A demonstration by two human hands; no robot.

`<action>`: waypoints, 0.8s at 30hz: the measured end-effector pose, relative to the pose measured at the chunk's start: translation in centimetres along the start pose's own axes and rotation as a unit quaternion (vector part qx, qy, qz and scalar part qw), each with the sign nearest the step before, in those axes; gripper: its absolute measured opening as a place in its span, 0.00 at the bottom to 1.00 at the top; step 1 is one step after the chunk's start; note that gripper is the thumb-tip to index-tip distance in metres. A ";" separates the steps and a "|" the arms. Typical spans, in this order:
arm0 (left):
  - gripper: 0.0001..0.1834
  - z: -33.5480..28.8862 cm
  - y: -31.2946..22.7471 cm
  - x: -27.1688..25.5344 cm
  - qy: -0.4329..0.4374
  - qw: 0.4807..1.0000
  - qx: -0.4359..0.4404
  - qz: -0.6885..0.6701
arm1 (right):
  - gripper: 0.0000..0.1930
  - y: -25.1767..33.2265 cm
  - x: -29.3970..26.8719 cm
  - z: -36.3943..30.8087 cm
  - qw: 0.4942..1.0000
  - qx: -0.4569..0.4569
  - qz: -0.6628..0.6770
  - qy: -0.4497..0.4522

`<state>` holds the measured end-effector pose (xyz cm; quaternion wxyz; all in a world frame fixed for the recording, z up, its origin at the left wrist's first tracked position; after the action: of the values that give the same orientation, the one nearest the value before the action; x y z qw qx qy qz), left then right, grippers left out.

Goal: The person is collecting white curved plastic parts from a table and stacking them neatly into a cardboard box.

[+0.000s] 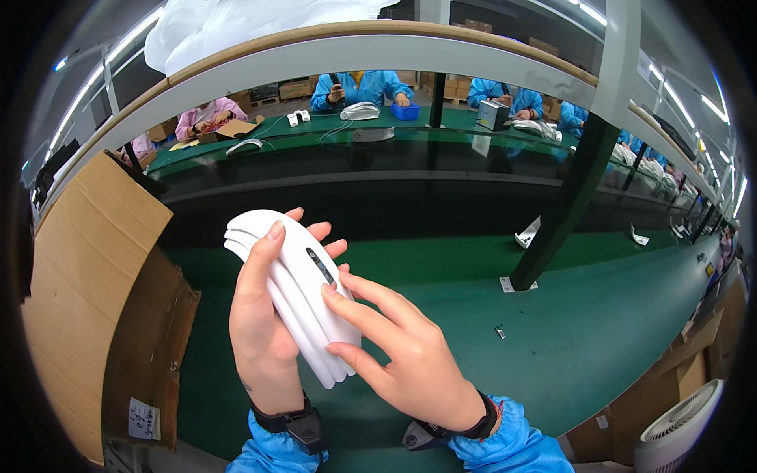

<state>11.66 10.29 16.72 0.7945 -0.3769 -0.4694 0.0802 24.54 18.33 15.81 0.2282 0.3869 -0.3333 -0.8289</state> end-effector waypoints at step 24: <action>0.23 -0.3 -1.8 0.0 -0.078 0.992 0.101 0.010 | 0.35 -34.7 -6.5 5.7 0.819 0.460 -0.002 -0.343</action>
<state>11.46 8.86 17.85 0.7884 -0.2920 -0.5160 0.1640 19.70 48.00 -3.56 -0.1074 0.1380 -0.7318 -0.6587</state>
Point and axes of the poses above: each hand's wrist, its own z-axis towards the middle knuckle, its own x-axis out of the palm, y = z × x, the point moved 1 cm from there along z, towards the middle knuckle, and after that the axes turned 10 degrees about x, right-handed, at the moved point
